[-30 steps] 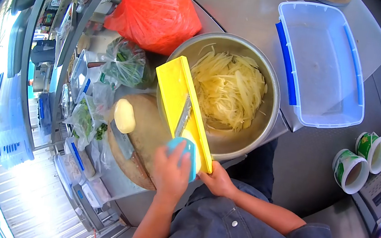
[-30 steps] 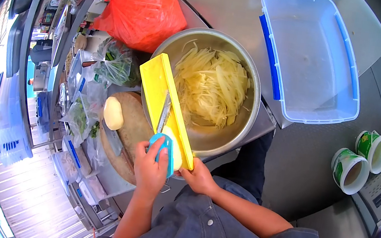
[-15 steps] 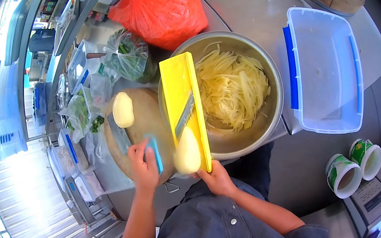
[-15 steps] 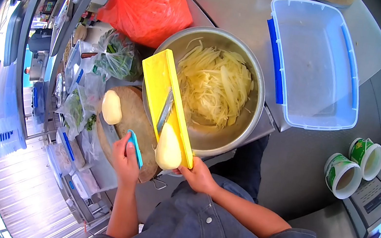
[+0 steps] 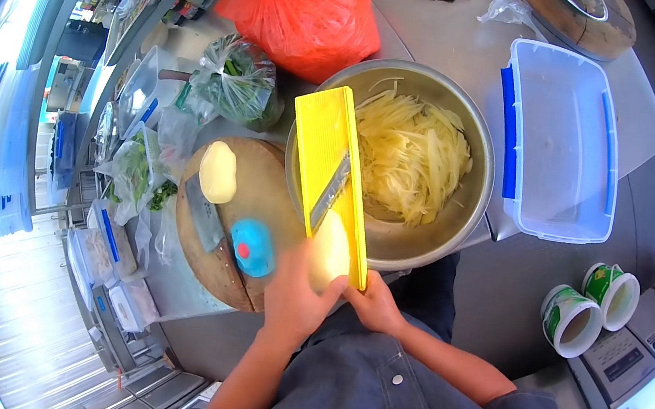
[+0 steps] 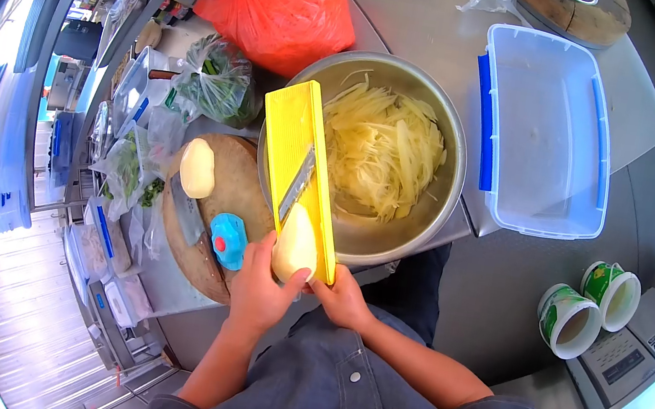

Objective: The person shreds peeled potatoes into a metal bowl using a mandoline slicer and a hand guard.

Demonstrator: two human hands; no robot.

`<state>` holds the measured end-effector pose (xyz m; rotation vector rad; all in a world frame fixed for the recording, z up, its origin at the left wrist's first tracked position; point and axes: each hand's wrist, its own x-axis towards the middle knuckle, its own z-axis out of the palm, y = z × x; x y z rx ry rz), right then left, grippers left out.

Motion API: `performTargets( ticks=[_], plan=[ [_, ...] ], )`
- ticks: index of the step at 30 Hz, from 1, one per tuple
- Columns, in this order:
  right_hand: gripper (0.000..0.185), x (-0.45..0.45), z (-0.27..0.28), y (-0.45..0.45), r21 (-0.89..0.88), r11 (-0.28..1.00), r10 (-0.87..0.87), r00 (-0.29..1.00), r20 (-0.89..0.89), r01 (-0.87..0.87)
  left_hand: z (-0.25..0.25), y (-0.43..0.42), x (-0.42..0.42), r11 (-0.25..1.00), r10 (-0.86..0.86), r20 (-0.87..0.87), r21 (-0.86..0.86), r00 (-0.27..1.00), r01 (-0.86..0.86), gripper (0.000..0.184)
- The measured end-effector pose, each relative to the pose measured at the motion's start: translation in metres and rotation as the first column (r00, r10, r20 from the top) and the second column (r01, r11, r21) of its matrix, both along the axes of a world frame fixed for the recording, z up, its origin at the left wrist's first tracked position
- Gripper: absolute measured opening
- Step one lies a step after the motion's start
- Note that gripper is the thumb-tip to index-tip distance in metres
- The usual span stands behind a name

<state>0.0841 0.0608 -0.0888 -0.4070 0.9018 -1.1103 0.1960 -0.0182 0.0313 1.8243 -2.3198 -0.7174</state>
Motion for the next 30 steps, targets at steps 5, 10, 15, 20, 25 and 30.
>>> performTargets(
  ticks=[5,10,15,20,25,30],
  plan=[
    [0.023,0.01,-0.018,0.005,0.023,0.999,-0.029,0.999,-0.041,0.03,-0.022,-0.003,-0.009,1.0,0.007,0.116,-0.027,0.993,-0.004,0.06],
    [0.023,0.002,-0.001,0.001,0.021,1.0,-0.004,0.998,-0.066,0.006,-0.02,-0.013,0.002,0.981,0.12,0.036,0.15,0.992,-0.124,0.062],
    [0.022,0.005,-0.005,0.001,0.017,1.0,0.004,0.989,-0.146,-0.001,-0.018,-0.003,-0.005,0.993,-0.077,0.103,-0.079,0.992,0.086,0.061],
    [0.024,0.003,0.007,0.001,0.031,1.0,0.008,0.949,-0.315,0.002,-0.019,-0.001,-0.009,0.993,0.106,0.036,0.051,0.994,-0.107,0.058],
    [0.024,0.002,0.024,0.001,0.055,0.998,0.005,0.886,-0.464,0.023,-0.032,0.009,-0.002,0.997,0.069,0.037,-0.027,0.997,-0.068,0.064],
    [0.027,0.012,0.005,0.004,0.076,0.995,-0.044,0.972,-0.233,0.063,-0.027,0.0,0.005,0.985,0.152,-0.029,0.081,0.988,-0.15,0.065]
  ],
)
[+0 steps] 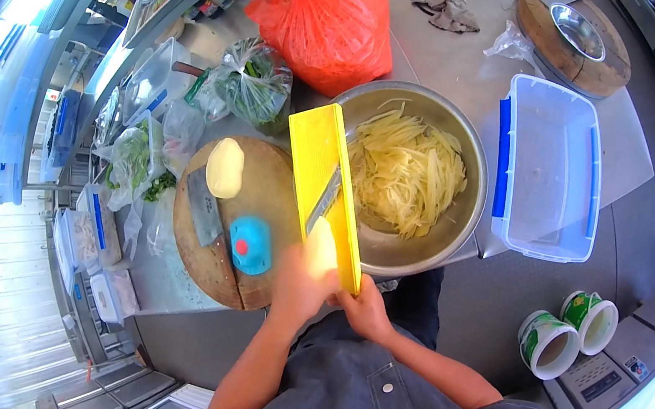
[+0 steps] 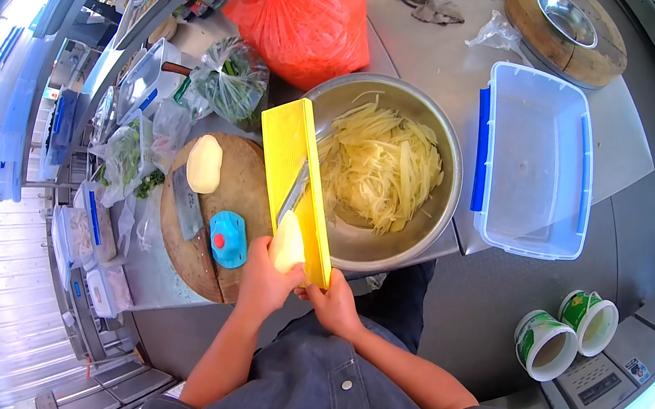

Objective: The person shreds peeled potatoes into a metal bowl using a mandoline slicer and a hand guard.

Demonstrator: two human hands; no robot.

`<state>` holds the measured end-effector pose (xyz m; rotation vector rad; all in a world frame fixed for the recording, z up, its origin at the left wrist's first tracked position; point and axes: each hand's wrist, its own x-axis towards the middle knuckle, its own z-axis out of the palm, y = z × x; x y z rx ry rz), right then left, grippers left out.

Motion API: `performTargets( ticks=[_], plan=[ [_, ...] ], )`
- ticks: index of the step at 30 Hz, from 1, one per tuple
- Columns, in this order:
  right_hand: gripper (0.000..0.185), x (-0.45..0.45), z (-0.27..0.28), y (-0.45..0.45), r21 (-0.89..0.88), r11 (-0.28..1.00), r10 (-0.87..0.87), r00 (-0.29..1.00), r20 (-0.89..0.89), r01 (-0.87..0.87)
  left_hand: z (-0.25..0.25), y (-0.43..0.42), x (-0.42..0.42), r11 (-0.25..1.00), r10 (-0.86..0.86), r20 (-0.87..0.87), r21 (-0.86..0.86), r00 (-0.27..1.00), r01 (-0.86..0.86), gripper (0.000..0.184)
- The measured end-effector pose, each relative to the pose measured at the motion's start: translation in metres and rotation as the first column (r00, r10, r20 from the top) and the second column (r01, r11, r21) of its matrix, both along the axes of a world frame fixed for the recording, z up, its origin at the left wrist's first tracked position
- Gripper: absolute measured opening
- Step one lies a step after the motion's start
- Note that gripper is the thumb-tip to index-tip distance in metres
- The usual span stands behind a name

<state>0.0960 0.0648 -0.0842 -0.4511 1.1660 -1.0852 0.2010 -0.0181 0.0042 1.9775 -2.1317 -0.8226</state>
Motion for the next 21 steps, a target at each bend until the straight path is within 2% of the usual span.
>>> performTargets(
  ticks=[2,3,4,5,6,7,9,10,11,12,13,14,15,16,17,18,19,20,21],
  plan=[
    [0.025,0.0,-0.007,0.003,-0.04,0.998,-0.032,0.981,0.191,0.04,0.014,-0.011,0.005,0.968,0.195,-0.132,0.188,0.972,-0.168,0.063],
    [0.025,-0.003,-0.005,0.002,-0.041,0.998,-0.032,0.981,0.19,0.041,0.01,-0.015,0.016,0.968,0.194,-0.133,0.187,0.972,-0.168,0.063],
    [0.024,-0.007,0.001,0.001,-0.022,0.999,-0.02,0.978,0.21,0.025,0.001,-0.018,0.031,0.912,0.359,-0.432,0.351,0.827,-0.213,0.063],
    [0.023,-0.01,0.004,0.001,0.0,1.0,-0.009,0.973,0.23,0.009,-0.007,-0.02,0.045,0.836,0.521,-0.639,0.515,0.566,-0.188,0.062],
    [0.023,-0.014,0.003,0.0,0.0,1.0,-0.009,0.973,0.231,0.009,-0.005,-0.021,0.051,0.827,0.538,-0.784,0.561,0.309,-0.016,0.066],
    [0.03,-0.017,0.003,-0.001,0.005,1.0,0.027,0.952,0.304,-0.03,-0.001,-0.021,0.057,0.74,0.659,-0.733,0.672,0.168,0.03,0.072],
    [0.037,-0.024,0.005,-0.001,-0.005,0.997,0.075,0.924,0.376,-0.079,0.01,-0.019,0.054,0.696,0.714,-0.696,0.692,-0.076,0.193,0.079],
    [0.043,-0.03,0.009,0.0,0.068,0.976,0.173,0.926,0.336,-0.207,0.013,-0.019,0.049,0.702,0.709,-0.701,0.687,-0.081,0.188,0.079],
    [0.05,-0.037,0.011,0.003,0.148,0.934,0.271,0.914,0.301,-0.325,0.016,-0.017,0.043,0.716,0.693,-0.702,0.645,-0.165,0.266,0.082],
    [0.053,-0.048,0.008,0.009,0.151,0.87,0.426,0.87,0.248,-0.469,0.017,-0.017,0.039,0.731,0.677,-0.692,0.591,-0.25,0.342,0.085],
    [0.053,-0.059,0.017,0.009,0.151,0.869,0.431,0.87,0.24,-0.472,0.016,-0.018,0.038,0.735,0.673,-0.693,0.586,-0.258,0.342,0.085],
    [0.051,-0.071,0.03,0.011,0.205,0.804,0.565,0.825,0.033,-0.558,0.014,-0.019,0.038,0.768,0.621,-0.75,0.526,-0.228,0.366,0.087],
    [0.049,-0.081,0.042,0.011,0.28,0.731,0.675,0.718,-0.166,-0.622,0.012,-0.018,0.037,0.797,0.564,-0.801,0.463,-0.201,0.389,0.09],
    [0.047,-0.088,0.047,0.015,0.265,0.78,0.625,0.683,-0.377,-0.567,0.012,-0.017,0.035,0.8,0.561,-0.8,0.458,-0.213,0.388,0.09],
    [0.047,-0.089,0.055,0.017,0.272,0.777,0.629,0.677,-0.383,-0.568,0.014,-0.015,0.032,0.772,0.599,-0.778,0.5,-0.189,0.392,0.091],
    [0.049,-0.087,0.063,0.018,0.1,0.927,0.37,0.844,-0.387,-0.361,0.015,-0.012,0.029,0.743,0.636,-0.753,0.54,-0.166,0.396,0.091],
    [0.052,-0.083,0.069,0.017,-0.069,0.992,0.079,0.938,-0.339,-0.109,0.015,-0.009,0.027,0.743,0.637,-0.751,0.537,-0.175,0.399,0.091],
    [0.058,-0.07,0.07,0.01,-0.256,0.965,-0.111,0.969,-0.221,0.052,0.014,-0.005,0.024,0.707,0.669,-0.73,0.568,-0.14,0.421,0.089],
    [0.056,-0.062,0.083,-0.002,-0.251,0.963,-0.111,0.993,-0.048,0.096,0.015,-0.002,0.019,0.668,0.7,-0.707,0.598,-0.102,0.442,0.087]
  ],
)
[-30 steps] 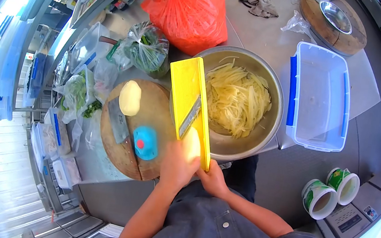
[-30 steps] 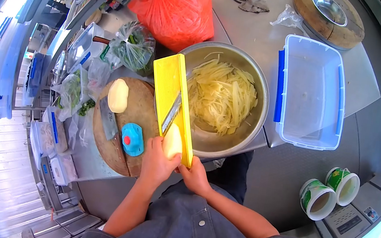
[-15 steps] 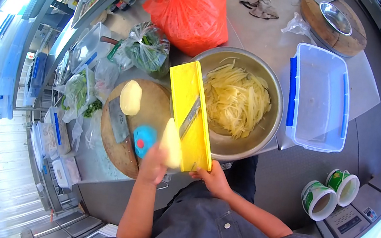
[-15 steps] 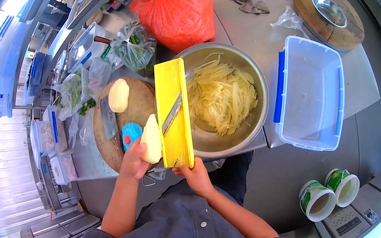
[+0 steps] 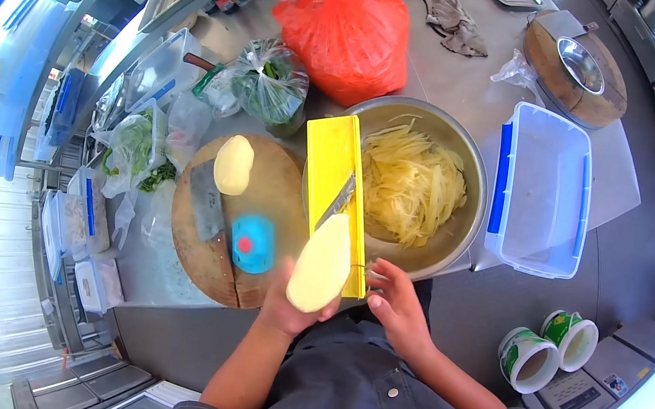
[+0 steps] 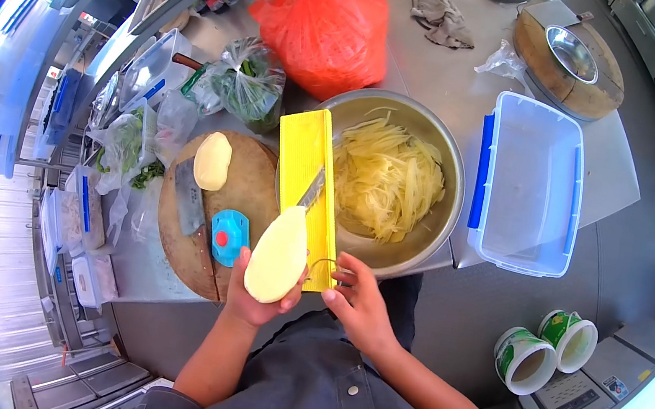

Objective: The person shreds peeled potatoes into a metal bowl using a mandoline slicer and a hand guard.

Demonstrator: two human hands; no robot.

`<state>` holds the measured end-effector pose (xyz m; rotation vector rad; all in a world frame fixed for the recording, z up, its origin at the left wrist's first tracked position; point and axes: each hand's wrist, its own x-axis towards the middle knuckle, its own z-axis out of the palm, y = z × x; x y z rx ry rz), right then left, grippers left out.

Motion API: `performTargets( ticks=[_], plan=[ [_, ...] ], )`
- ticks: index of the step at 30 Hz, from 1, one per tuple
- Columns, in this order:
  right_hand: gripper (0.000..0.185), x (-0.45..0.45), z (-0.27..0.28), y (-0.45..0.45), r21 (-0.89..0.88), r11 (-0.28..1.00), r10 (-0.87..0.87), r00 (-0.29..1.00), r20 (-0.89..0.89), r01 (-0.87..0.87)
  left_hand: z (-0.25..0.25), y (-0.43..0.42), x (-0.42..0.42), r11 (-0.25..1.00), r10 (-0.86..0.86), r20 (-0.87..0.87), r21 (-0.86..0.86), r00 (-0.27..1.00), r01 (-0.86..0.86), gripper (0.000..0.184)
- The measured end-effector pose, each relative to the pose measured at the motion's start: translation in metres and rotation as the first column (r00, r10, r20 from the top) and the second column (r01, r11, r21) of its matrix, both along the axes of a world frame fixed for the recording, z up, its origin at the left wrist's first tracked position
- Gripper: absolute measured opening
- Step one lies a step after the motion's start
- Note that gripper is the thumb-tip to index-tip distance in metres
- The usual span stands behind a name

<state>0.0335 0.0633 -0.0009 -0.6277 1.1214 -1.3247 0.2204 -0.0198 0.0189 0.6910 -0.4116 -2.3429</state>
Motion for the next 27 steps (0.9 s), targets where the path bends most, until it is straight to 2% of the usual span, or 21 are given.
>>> performTargets(
  ticks=[1,2,3,4,5,6,7,8,9,11,13,14,16,20,21,22,23,24,25,26,27],
  plan=[
    [0.053,0.005,0.014,-0.013,0.029,0.994,0.091,0.956,0.279,-0.103,0.01,0.005,-0.012,0.999,0.033,0.063,0.03,0.998,-0.034,0.073],
    [0.051,0.007,0.022,-0.021,0.027,0.978,0.161,0.828,0.536,-0.207,0.012,0.008,-0.018,0.999,0.028,0.053,0.03,0.998,-0.03,0.073],
    [0.051,0.008,0.017,-0.022,0.027,0.978,0.16,0.833,0.529,-0.205,0.013,0.011,-0.021,0.989,-0.056,0.363,-0.108,0.93,0.102,0.067],
    [0.05,0.01,0.007,-0.025,0.11,0.962,0.119,0.747,0.655,-0.249,0.018,0.013,-0.027,0.945,-0.075,0.645,-0.198,0.761,0.261,0.061],
    [0.049,0.012,0.001,-0.027,0.182,0.934,0.063,0.644,0.762,-0.307,0.027,0.015,-0.034,0.885,0.083,0.723,-0.37,0.685,0.284,0.045],
    [0.048,0.01,0.007,-0.031,0.159,0.94,0.042,0.568,0.822,-0.3,0.029,0.015,-0.031,0.886,0.094,0.721,-0.376,0.687,0.273,0.045],
    [0.047,0.011,0.015,-0.033,0.24,0.939,-0.044,0.604,0.795,-0.248,0.031,0.015,-0.024,0.756,0.297,0.788,-0.539,0.54,0.371,0.039],
    [0.046,0.013,0.025,-0.036,0.321,0.927,-0.132,0.635,0.761,-0.192,0.033,0.013,-0.01,0.666,0.45,0.802,-0.594,0.392,0.451,0.033],
    [0.046,0.008,0.024,-0.034,0.34,0.919,-0.135,0.65,0.748,-0.201,0.036,0.01,0.003,0.59,0.597,0.773,-0.606,0.217,0.534,0.029],
    [0.046,-0.002,0.014,-0.031,0.311,0.933,-0.102,0.699,0.707,-0.179,0.019,-0.013,0.04,0.645,0.687,0.726,-0.59,-0.03,0.485,0.039],
    [0.05,-0.006,0.011,-0.031,0.291,0.948,-0.095,0.754,0.65,-0.131,-0.005,-0.033,0.076,0.629,0.718,0.641,-0.431,-0.27,0.647,0.051],
    [0.055,-0.008,0.011,-0.033,0.262,0.962,-0.091,0.803,0.589,-0.083,-0.026,-0.039,0.092,0.627,0.72,0.641,-0.438,-0.265,0.645,0.051],
    [0.056,-0.01,0.013,-0.034,0.236,0.97,-0.084,0.821,0.564,-0.063,-0.055,-0.043,0.108,0.636,0.688,0.59,-0.211,-0.422,0.742,0.057],
    [0.053,-0.008,0.022,-0.039,0.23,0.973,-0.123,0.83,0.544,-0.006,-0.044,-0.05,0.101,0.71,0.601,0.675,-0.203,-0.429,0.674,0.059],
    [0.052,-0.008,0.024,-0.04,0.244,0.97,-0.148,0.845,0.514,0.022,-0.037,-0.05,0.1,0.809,0.513,0.837,-0.399,-0.19,0.431,0.056],
    [0.052,-0.007,0.021,-0.042,0.24,0.97,-0.153,0.846,0.511,0.031,-0.032,-0.051,0.099,0.874,0.457,0.883,-0.468,0.109,0.126,0.054],
    [0.051,-0.006,0.016,-0.042,0.216,0.974,-0.164,0.878,0.45,0.071,-0.029,-0.048,0.096,0.87,0.488,0.721,-0.447,0.492,-0.207,0.049],
    [0.049,-0.002,0.013,-0.038,0.195,0.976,-0.17,0.904,0.391,0.099,-0.025,-0.038,0.095,0.833,0.552,0.401,-0.255,0.731,-0.49,0.045],
    [0.049,0.002,0.012,-0.036,0.202,0.975,-0.166,0.904,0.395,0.091,-0.02,-0.029,0.091,0.862,0.506,0.291,-0.152,0.812,-0.483,0.044],
    [0.048,0.005,0.011,-0.039,0.19,0.975,-0.178,0.907,0.382,0.112,-0.034,-0.016,0.094,0.849,0.515,0.423,-0.371,0.745,-0.376,0.044],
    [0.047,0.01,0.012,-0.042,0.177,0.975,-0.193,0.909,0.37,0.135,-0.021,-0.012,0.079,0.857,0.505,0.282,-0.279,0.816,-0.434,0.044]
  ],
)
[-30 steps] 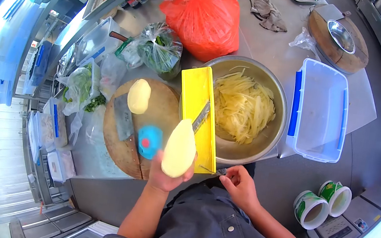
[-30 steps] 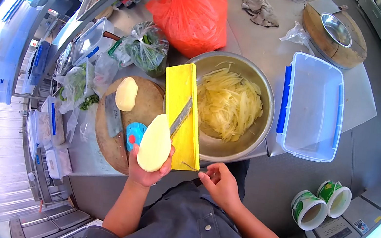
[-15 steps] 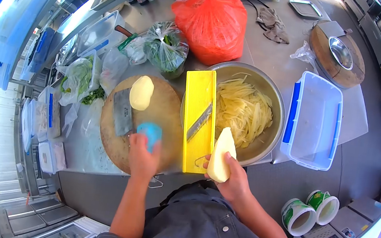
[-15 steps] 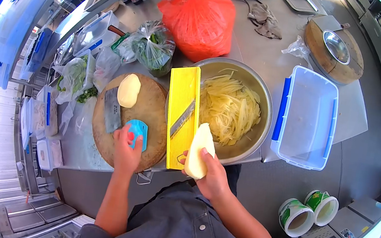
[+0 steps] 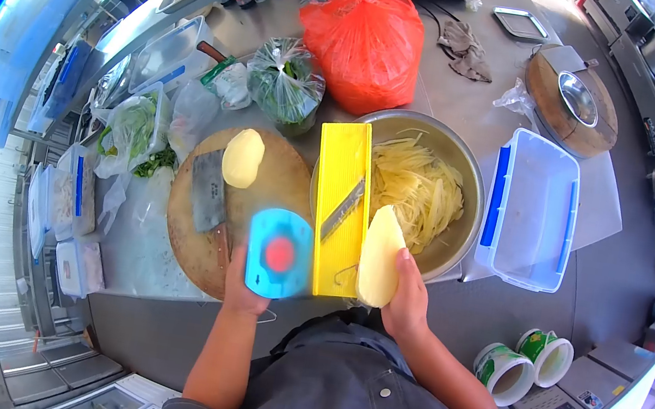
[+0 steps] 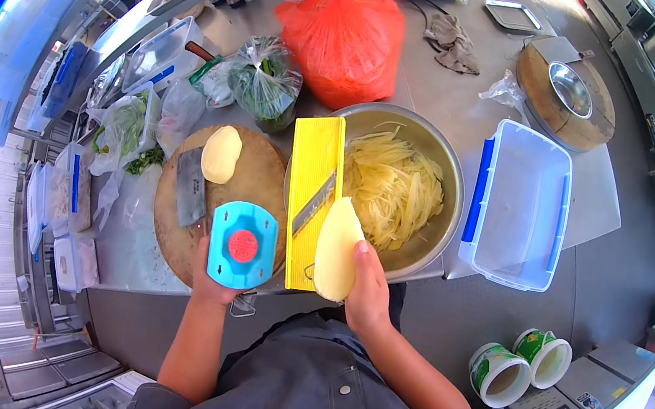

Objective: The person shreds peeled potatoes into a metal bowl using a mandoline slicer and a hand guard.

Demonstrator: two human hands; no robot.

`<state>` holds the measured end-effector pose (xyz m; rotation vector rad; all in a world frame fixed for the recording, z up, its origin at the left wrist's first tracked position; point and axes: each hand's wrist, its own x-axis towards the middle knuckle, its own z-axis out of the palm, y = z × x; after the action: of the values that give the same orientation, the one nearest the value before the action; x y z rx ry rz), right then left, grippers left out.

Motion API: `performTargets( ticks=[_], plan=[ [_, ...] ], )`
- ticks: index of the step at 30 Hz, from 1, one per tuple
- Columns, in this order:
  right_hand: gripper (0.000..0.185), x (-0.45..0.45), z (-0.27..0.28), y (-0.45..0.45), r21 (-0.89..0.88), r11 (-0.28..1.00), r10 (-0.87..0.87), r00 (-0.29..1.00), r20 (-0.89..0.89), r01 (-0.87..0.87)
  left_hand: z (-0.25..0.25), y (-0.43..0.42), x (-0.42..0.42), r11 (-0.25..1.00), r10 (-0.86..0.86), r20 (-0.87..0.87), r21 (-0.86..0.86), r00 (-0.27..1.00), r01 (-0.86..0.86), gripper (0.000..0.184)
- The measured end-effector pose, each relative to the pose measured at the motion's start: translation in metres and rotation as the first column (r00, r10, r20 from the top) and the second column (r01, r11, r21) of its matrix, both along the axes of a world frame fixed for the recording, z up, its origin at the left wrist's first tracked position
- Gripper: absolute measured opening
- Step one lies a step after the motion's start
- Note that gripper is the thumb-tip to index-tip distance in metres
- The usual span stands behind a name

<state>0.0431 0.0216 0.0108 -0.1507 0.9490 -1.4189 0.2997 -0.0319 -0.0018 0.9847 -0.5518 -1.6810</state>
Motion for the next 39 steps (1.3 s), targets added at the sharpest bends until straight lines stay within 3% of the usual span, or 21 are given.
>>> performTargets(
  ticks=[1,9,15,16,17,19,21,23,25,27,29,33,35,37,39],
  plan=[
    [0.047,0.004,0.001,-0.001,-0.003,1.0,0.002,1.0,0.005,-0.002,0.018,0.004,-0.018,1.0,-0.008,-0.191,0.018,0.982,0.011,0.044],
    [0.045,0.011,0.024,-0.001,-0.054,0.998,0.033,0.999,-0.043,-0.035,0.05,0.006,-0.044,0.997,-0.081,-0.18,-0.019,0.98,0.079,0.041],
    [0.047,0.011,0.034,0.003,-0.049,0.999,0.017,1.0,-0.021,-0.018,0.067,0.003,-0.05,0.992,-0.046,-0.466,0.079,0.883,0.094,0.045],
    [0.047,0.011,0.036,0.002,-0.05,0.999,0.016,1.0,-0.023,-0.017,0.053,0.001,-0.039,0.981,-0.041,-0.371,0.161,0.928,0.108,0.051],
    [0.047,0.011,0.039,0.003,-0.046,0.999,0.022,0.999,-0.032,-0.023,0.041,0.004,-0.032,0.986,-0.139,-0.28,0.049,0.95,0.159,0.056],
    [0.048,0.009,0.038,-0.002,-0.054,0.998,0.026,0.998,-0.051,-0.029,0.053,0.004,-0.043,0.974,-0.044,-0.22,0.206,0.975,0.09,0.056],
    [0.048,0.009,0.035,0.003,-0.089,0.991,0.087,0.991,-0.101,-0.096,0.064,0.009,-0.055,0.939,-0.21,0.181,-0.235,0.961,0.25,0.055],
    [0.047,0.012,0.037,0.002,-0.095,0.99,0.089,0.988,-0.128,-0.102,0.078,0.015,-0.064,0.929,-0.186,0.219,-0.278,0.958,0.244,0.052],
    [0.046,0.017,0.043,0.002,-0.102,0.989,0.089,0.984,-0.154,-0.106,0.082,0.028,-0.074,0.887,-0.048,0.526,-0.369,0.849,0.279,0.053],
    [0.045,0.022,0.052,0.003,-0.138,0.98,0.106,0.969,-0.225,-0.14,0.081,0.035,-0.084,0.772,0.078,0.678,-0.505,0.731,0.386,0.054],
    [0.045,0.031,0.053,0.011,-0.145,0.979,0.1,0.956,-0.275,-0.144,0.086,0.038,-0.089,0.65,0.236,0.717,-0.618,0.656,0.442,0.053],
    [0.046,0.037,0.043,0.015,-0.11,0.972,0.151,0.914,-0.376,-0.206,0.083,0.043,-0.089,0.663,0.277,0.757,-0.596,0.592,0.452,0.051],
    [0.046,0.036,0.033,0.01,-0.051,0.967,0.224,0.926,-0.303,-0.251,0.07,0.032,-0.085,0.75,0.15,0.812,-0.465,0.564,0.47,0.05],
    [0.046,0.038,0.009,0.003,-0.034,0.946,0.3,0.91,-0.288,-0.323,0.057,0.021,-0.08,0.798,0.085,0.765,-0.436,0.638,0.416,0.045],
    [0.048,0.039,-0.007,0.009,-0.077,0.941,0.286,0.893,-0.347,-0.331,0.052,0.018,-0.073,0.96,-0.129,0.544,-0.14,0.829,0.241,0.043]
  ],
)
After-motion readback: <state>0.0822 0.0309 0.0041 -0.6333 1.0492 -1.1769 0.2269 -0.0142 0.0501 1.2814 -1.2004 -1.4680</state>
